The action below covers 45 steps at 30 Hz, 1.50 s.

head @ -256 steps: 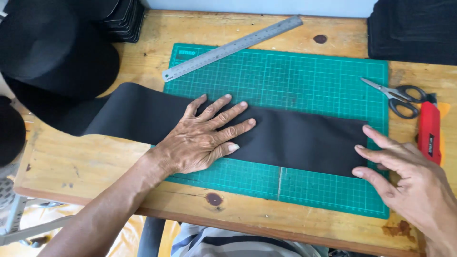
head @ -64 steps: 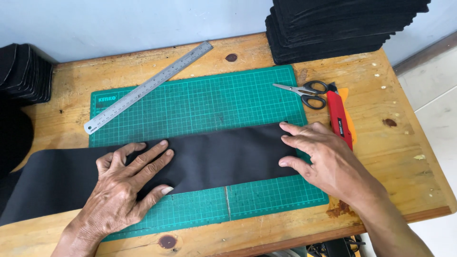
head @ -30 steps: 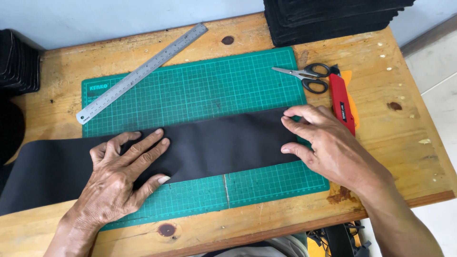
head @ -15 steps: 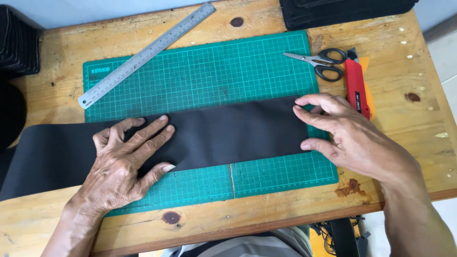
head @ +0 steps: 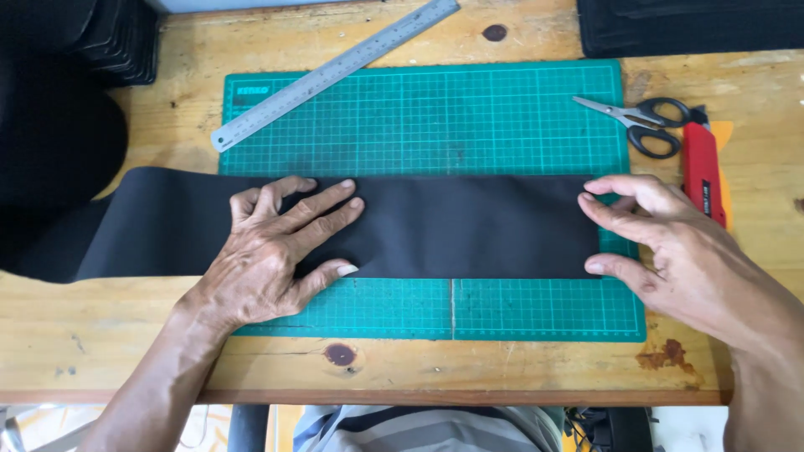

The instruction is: The person uses scissors to trim the edges of a black fabric strip on a green cutting mat. They then place the cut piece aside and measure the remaining strip with a metal ruler.

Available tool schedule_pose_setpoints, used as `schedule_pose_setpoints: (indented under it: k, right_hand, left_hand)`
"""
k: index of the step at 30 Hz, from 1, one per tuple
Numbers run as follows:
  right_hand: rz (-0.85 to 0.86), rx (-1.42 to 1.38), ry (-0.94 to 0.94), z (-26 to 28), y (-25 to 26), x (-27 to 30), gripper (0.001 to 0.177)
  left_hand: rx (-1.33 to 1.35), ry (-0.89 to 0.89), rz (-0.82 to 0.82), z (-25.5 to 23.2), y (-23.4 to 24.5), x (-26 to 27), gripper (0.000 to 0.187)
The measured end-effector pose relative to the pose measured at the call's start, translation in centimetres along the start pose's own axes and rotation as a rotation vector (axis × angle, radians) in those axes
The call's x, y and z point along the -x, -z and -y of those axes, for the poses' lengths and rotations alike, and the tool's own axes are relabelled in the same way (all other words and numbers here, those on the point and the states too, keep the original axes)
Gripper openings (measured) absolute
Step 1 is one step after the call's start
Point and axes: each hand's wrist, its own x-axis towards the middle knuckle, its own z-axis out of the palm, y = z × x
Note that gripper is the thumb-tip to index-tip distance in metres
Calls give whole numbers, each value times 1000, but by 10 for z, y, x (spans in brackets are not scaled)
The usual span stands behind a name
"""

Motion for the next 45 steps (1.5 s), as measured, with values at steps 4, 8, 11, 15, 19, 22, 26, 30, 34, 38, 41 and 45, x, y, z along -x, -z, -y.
schedule_pose_setpoints:
  k: [4, 8, 11, 15, 19, 22, 26, 30, 34, 38, 41, 45]
  right_hand:
    - [-7, 36, 43, -2, -3, -3, 68]
    - [-55, 37, 59, -9, -7, -2, 65]
    - [-55, 36, 63, -9, -8, -3, 66]
    - [-26, 44, 19, -9, -7, -3, 66]
    - [-28, 15, 38, -9, -5, -5, 66]
    - [9, 38, -52, -4, -4, -6, 65]
    - [-17, 147, 92, -11, -7, -6, 66]
    - [-285, 445, 198, 57, 5, 3, 61]
    - [-367, 277, 461, 139, -14, -26, 53]
    - [-260, 226, 686, 171, -69, -52, 52]
    - [-270, 364, 629, 167, -74, -51, 54]
    - [-247, 303, 439, 126, -57, -32, 51]
  left_hand:
    - [-1, 7, -8, -1, 3, -3, 61]
    - [-12, -12, -26, -4, 7, -6, 56]
    - [-42, -25, -88, -3, 1, -7, 49]
    - [-67, -62, -156, -4, -1, -10, 42]
    - [-45, -101, -123, -3, 3, -14, 44]
    - [14, -122, -145, -3, 4, -16, 42]
    - [25, -115, -127, -3, 2, -14, 43]
    - [36, -111, -135, -3, 2, -15, 43]
    - [40, -119, -137, -1, 1, -15, 43]
    - [61, -116, -127, 0, 2, -15, 44]
    - [73, -115, -143, 0, 6, -16, 42]
    - [97, -111, -170, 1, 6, -16, 40]
